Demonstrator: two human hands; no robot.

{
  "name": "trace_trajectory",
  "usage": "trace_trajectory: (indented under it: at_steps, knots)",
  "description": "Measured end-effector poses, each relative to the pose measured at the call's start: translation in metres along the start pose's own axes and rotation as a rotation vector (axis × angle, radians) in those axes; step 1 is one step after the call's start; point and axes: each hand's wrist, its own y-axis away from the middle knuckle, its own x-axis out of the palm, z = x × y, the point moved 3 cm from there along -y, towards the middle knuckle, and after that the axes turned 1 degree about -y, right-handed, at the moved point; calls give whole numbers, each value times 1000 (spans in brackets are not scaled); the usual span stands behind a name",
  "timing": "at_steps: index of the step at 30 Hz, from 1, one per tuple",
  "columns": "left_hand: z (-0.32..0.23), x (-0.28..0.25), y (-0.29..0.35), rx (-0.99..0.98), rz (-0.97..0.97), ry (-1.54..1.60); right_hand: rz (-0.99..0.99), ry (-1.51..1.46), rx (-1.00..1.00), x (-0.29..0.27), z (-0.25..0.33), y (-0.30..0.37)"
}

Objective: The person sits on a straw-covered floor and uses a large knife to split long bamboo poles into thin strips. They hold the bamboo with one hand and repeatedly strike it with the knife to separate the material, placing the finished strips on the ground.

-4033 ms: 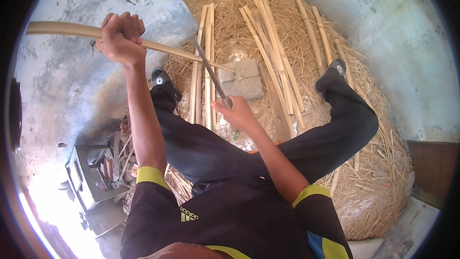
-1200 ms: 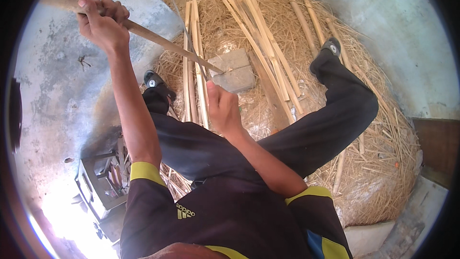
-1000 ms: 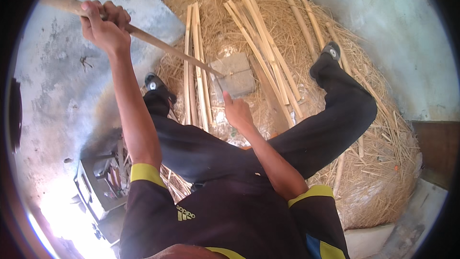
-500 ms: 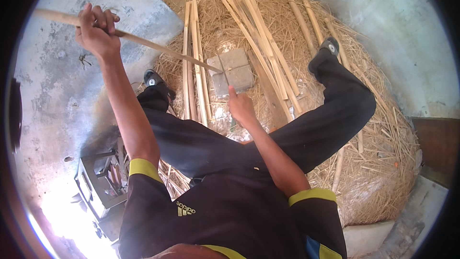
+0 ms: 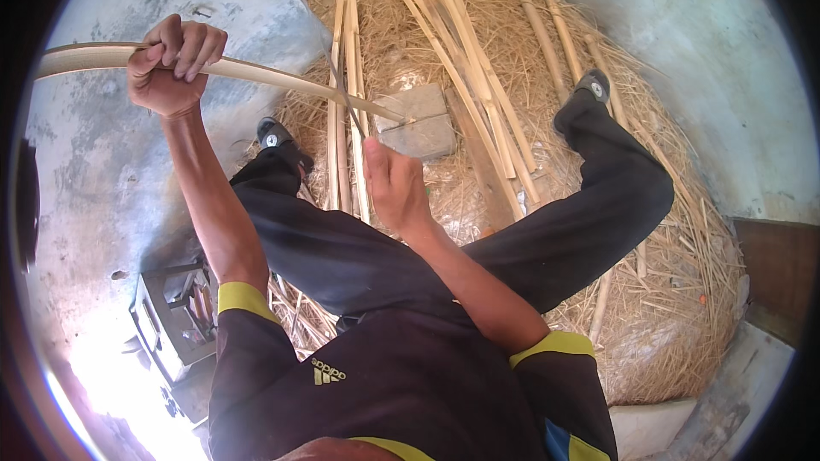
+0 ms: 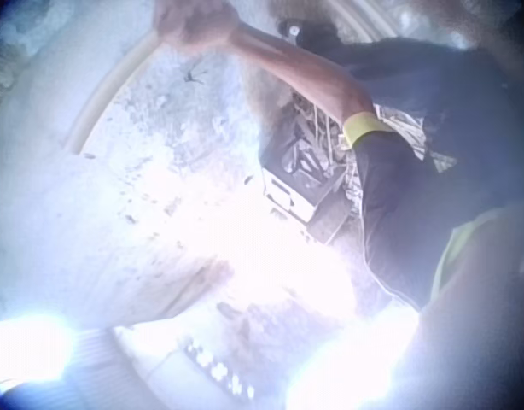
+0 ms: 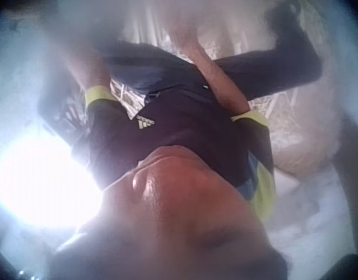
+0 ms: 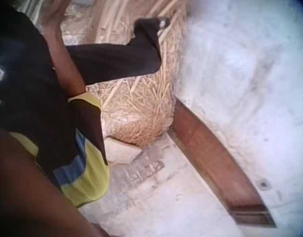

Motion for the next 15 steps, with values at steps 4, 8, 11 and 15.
trace_trajectory:
  at_steps: [4, 8, 11, 15]
  knots:
    - [-1, 4, 4, 38, 54, 23, 54, 227, 349, 5, -93, -19]
    - [-3, 3, 14, 54, 59, 24, 11, 33, 237, -20, -50, -8]
    - [-6, 9, 6, 37, 83, 26, -18, -277, -7, -6, -10, -4]
    - [4, 19, -2, 13, 139, 42, 114, 126, 466, 0, -69, -19]
